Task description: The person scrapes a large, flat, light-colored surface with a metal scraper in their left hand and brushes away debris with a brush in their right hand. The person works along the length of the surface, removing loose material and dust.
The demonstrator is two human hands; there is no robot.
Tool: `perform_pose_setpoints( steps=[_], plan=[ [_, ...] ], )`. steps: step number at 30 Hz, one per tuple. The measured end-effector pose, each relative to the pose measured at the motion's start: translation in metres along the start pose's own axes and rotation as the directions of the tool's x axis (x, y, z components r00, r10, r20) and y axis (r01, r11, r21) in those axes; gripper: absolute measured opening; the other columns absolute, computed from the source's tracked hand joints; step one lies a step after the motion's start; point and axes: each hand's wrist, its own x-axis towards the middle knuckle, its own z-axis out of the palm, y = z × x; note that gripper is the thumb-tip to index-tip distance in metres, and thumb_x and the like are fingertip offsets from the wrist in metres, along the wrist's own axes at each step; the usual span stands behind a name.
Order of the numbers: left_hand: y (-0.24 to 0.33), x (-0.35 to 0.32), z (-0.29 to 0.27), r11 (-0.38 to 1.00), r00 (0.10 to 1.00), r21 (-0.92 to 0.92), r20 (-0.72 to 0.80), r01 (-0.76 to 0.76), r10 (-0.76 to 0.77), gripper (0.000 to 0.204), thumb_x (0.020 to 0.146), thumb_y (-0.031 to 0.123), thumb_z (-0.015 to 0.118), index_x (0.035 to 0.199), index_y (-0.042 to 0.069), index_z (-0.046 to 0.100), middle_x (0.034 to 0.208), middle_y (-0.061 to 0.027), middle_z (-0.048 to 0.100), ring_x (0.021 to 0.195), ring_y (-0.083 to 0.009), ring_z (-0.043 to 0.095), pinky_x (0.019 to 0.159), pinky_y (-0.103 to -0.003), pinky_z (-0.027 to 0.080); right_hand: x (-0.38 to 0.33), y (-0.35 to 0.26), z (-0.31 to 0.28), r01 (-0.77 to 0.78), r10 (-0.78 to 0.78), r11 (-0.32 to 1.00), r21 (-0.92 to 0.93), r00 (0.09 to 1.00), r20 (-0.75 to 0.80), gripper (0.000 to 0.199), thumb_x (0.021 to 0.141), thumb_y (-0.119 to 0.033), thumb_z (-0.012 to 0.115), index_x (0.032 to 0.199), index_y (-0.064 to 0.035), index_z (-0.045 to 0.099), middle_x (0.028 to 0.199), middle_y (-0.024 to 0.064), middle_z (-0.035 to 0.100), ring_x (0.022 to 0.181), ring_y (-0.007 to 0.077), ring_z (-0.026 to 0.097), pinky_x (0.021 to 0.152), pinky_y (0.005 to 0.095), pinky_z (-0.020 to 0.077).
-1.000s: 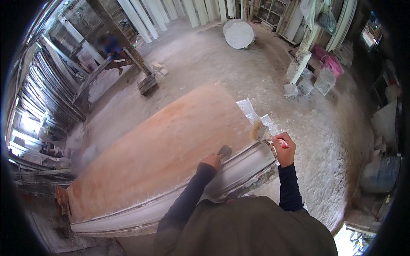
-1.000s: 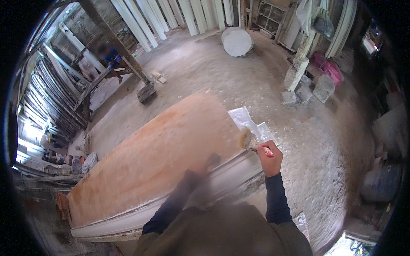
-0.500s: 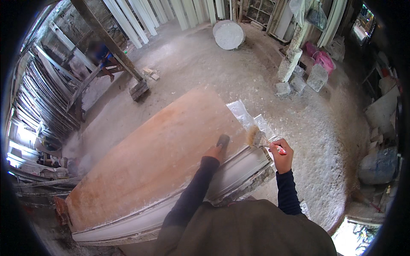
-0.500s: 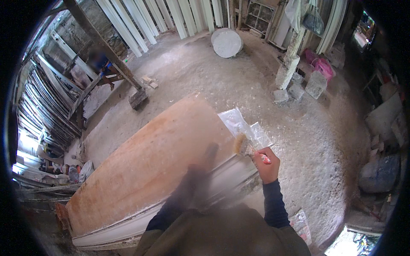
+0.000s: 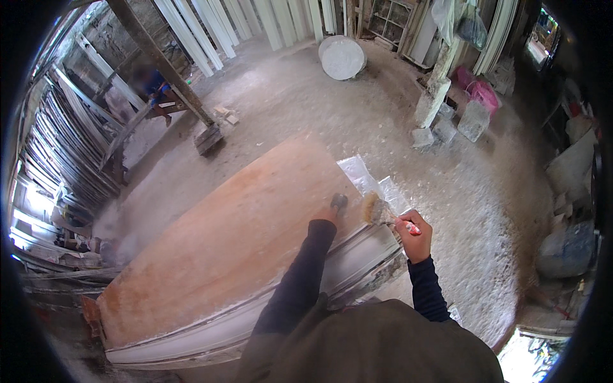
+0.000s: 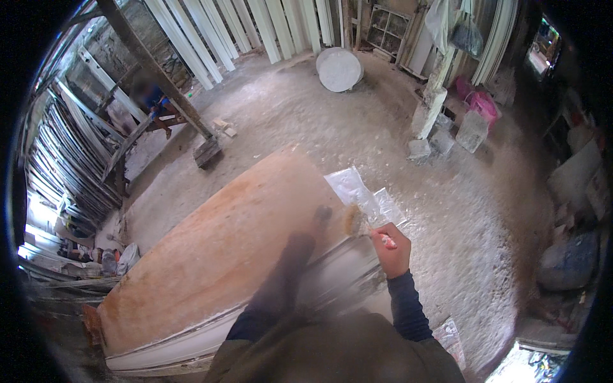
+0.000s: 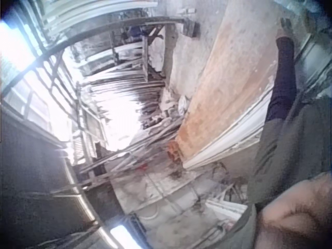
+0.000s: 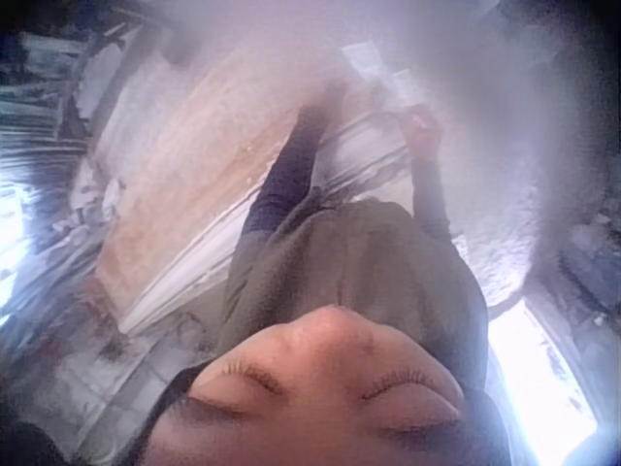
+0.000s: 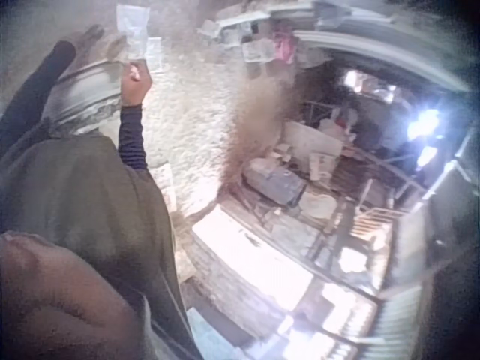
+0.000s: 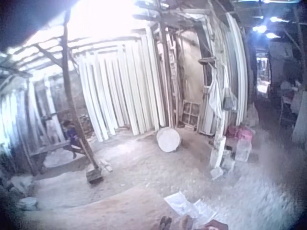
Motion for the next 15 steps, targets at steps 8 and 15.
perform_pose_setpoints(
  steps=[8,15],
  plan=[
    [-0.072,-0.019,-0.002,0.895,0.933,-0.338,0.107,-0.292,0.344,0.03,0.085,0.025,0.042,0.106,0.012,0.058,0.093,-0.0185,0.06,0.089,-0.033,0.058,0.077,-0.042,0.045,0.004,0.001,-0.023,-0.03,0.032,0.999,0.03,0.998,-0.05,0.004,0.076,-0.003,0.06,0.076,-0.0003,0.057,0.066,0.0029,0.055,0.064,0.0065,0.05,0.058,0.0217,0.0414],
    [0.004,-0.016,-0.022,0.934,0.957,0.306,0.27,-0.185,0.102,0.029,0.084,0.018,0.041,0.108,0.014,0.056,0.088,-0.0176,0.059,0.086,-0.0317,0.058,0.076,-0.042,0.046,0.006,0.012,-0.022,0.041,-0.04,0.999,0.008,0.998,-0.052,0.005,0.08,-0.002,0.057,0.076,0.0007,0.054,0.069,0.0041,0.055,0.063,0.0101,0.057,0.058,0.0223,0.046]
  ],
)
